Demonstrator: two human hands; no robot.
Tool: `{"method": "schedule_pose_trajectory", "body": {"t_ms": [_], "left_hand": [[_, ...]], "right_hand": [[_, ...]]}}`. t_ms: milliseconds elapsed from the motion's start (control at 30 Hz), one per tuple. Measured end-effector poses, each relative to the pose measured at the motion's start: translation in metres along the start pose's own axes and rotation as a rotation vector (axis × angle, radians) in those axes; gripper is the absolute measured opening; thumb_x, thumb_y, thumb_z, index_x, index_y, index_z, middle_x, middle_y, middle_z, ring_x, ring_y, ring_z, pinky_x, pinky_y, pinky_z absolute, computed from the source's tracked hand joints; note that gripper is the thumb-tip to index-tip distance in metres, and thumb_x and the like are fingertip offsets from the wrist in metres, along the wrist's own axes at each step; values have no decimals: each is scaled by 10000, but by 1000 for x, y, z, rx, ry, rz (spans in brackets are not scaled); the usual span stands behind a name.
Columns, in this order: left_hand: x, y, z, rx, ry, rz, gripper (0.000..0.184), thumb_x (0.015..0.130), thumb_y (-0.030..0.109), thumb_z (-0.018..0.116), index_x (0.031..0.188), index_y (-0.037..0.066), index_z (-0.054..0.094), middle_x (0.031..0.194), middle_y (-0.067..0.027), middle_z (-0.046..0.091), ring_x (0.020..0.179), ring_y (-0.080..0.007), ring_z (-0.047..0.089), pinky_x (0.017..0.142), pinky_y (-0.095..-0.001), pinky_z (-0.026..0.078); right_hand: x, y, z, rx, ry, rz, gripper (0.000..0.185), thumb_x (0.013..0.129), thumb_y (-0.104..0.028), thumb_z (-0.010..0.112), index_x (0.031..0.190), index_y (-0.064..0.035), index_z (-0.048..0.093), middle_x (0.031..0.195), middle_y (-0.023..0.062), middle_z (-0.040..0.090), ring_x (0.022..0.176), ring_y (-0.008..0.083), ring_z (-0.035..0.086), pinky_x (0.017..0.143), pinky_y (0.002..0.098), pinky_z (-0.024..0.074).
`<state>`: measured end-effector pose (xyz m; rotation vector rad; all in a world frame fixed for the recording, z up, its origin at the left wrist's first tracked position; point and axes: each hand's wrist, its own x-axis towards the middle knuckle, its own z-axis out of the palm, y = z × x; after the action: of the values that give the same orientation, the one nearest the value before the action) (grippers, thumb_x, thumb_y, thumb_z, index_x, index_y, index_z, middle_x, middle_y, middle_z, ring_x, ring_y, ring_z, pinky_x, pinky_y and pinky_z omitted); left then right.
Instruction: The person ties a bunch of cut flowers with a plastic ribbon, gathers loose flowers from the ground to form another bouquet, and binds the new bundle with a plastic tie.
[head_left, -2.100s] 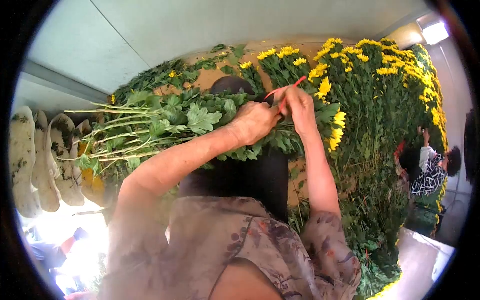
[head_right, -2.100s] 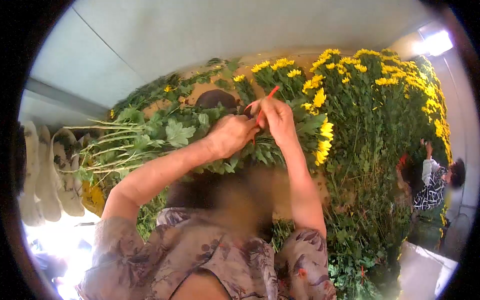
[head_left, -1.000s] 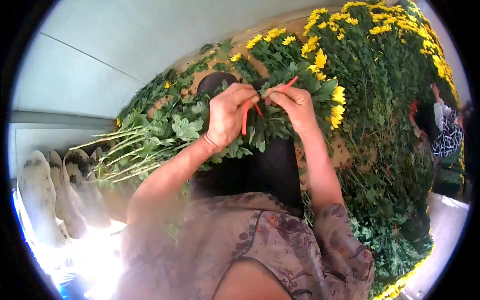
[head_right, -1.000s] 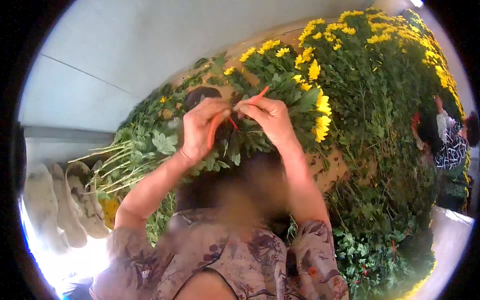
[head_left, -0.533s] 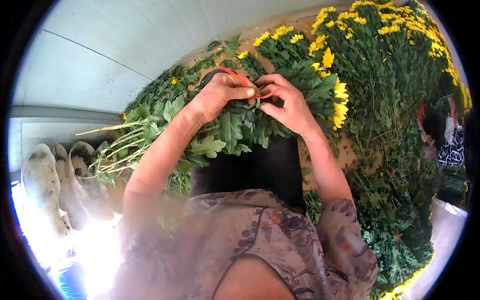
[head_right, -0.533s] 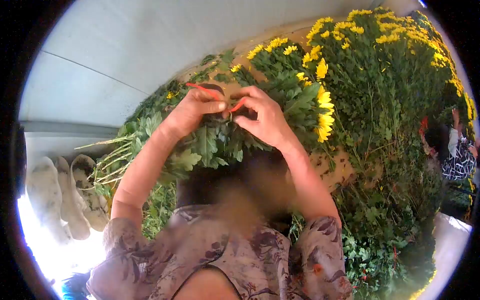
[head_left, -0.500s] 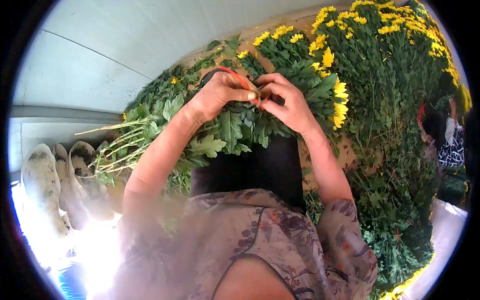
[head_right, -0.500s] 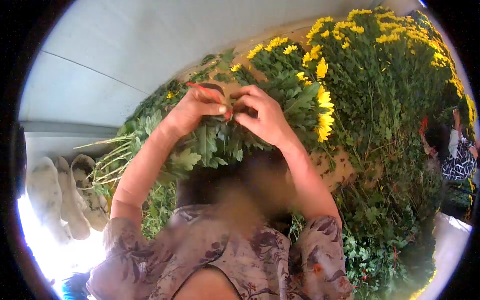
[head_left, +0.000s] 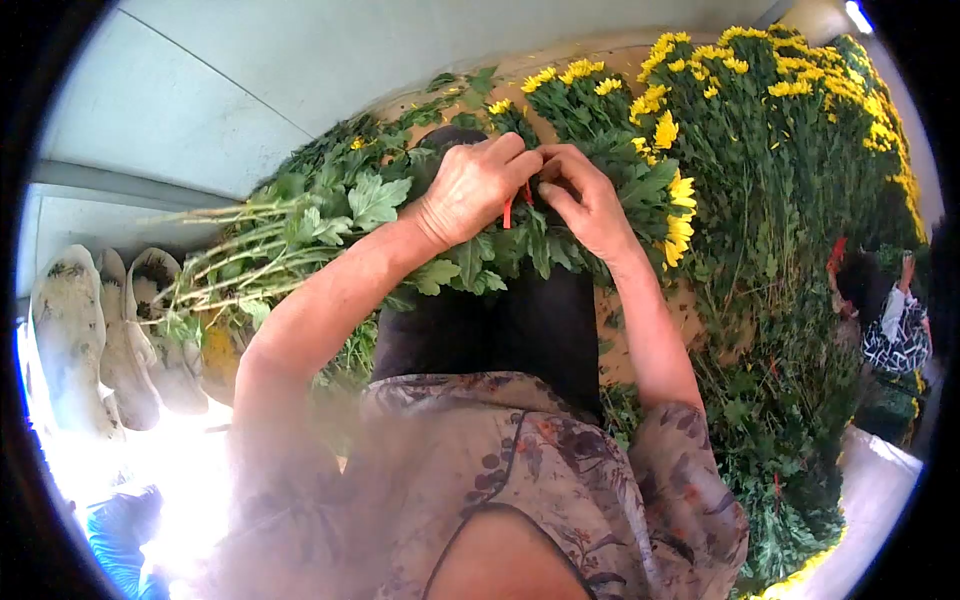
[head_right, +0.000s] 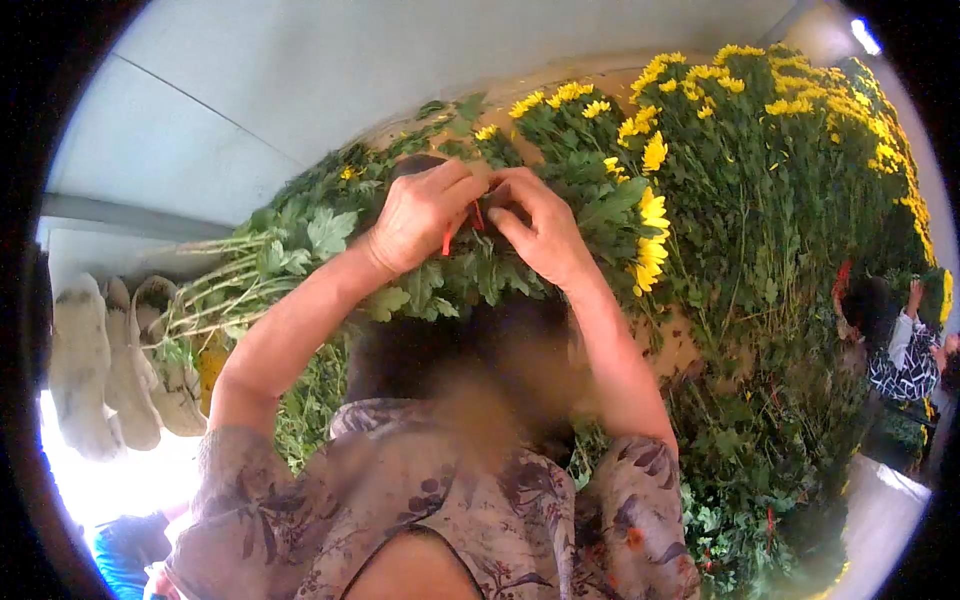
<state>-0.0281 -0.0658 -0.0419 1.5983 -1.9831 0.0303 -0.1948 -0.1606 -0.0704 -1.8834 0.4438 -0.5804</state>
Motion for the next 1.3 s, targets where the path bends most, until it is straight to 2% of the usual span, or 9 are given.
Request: {"method": "schedule_pose_trajectory", "body": {"t_ms": [267,500,633,767,900,967,1033,1067,1300], "left_hand": [[-5,3,8,-77,156,-102,237,721,6,685,937,76,614,899,-87,579,791,-297,617,649,-381,520],[-1,-6,5,-189,119,-114,196,737,45,689,916,51,610,843,-106,586,783,-323,601,657,-392,497],[-26,-82,-48,347,-149,-355,212,773,126,687,964,56,626,865,-136,602,778,-321,596,696,-392,494],[-20,-52,-68,159,-163,-421,297,784,148,695,1061,65,624,915,-127,629,825,-323,613,741,-370,513],[8,-12,-63,-195,-103,-93,457,802,170,696,1227,73,557,1043,-118,653,1038,-313,590,907,-369,474],[14,-6,-49,-137,-133,-39,418,793,170,699,1178,74,570,1008,-100,651,1027,-308,576,891,-395,467],[22,-9,-39,46,-438,-4,320,779,184,701,1066,78,609,928,-83,635,933,-307,581,825,-422,477],[23,-14,-35,95,-365,144,231,751,202,709,929,85,618,816,-72,593,833,-305,566,745,-434,480],[12,-28,-36,94,-243,316,117,707,98,632,765,61,537,725,-106,533,743,-313,549,648,-422,455]], "right_hand": [[2,-3,-3,97,39,28,132,817,-53,578,918,25,609,1233,133,522,1108,197,536,866,304,449],[-6,-7,-10,72,97,-35,51,781,9,535,822,39,542,1152,140,509,1069,243,527,886,334,434],[-49,-30,-13,-393,-37,-210,107,708,38,582,794,38,519,1048,148,490,975,318,523,866,371,448],[-49,-26,0,-355,31,-131,141,692,58,615,798,22,531,1035,130,500,941,301,536,785,363,472],[-42,-22,5,-302,85,-109,135,707,62,610,808,16,534,1011,122,522,925,297,547,778,355,466],[-40,-25,4,-330,54,-126,123,717,55,606,809,19,532,1010,122,523,919,296,551,777,356,466],[-39,-29,3,-325,43,-113,122,718,56,600,813,19,531,1007,123,521,914,297,550,778,357,466],[-38,-30,3,-318,42,-100,122,720,58,594,816,19,531,1004,124,519,909,297,549,779,358,466],[-39,-43,-10,-304,44,-74,120,723,37,582,830,25,528,994,130,509,898,292,528,791,355,457]]}}
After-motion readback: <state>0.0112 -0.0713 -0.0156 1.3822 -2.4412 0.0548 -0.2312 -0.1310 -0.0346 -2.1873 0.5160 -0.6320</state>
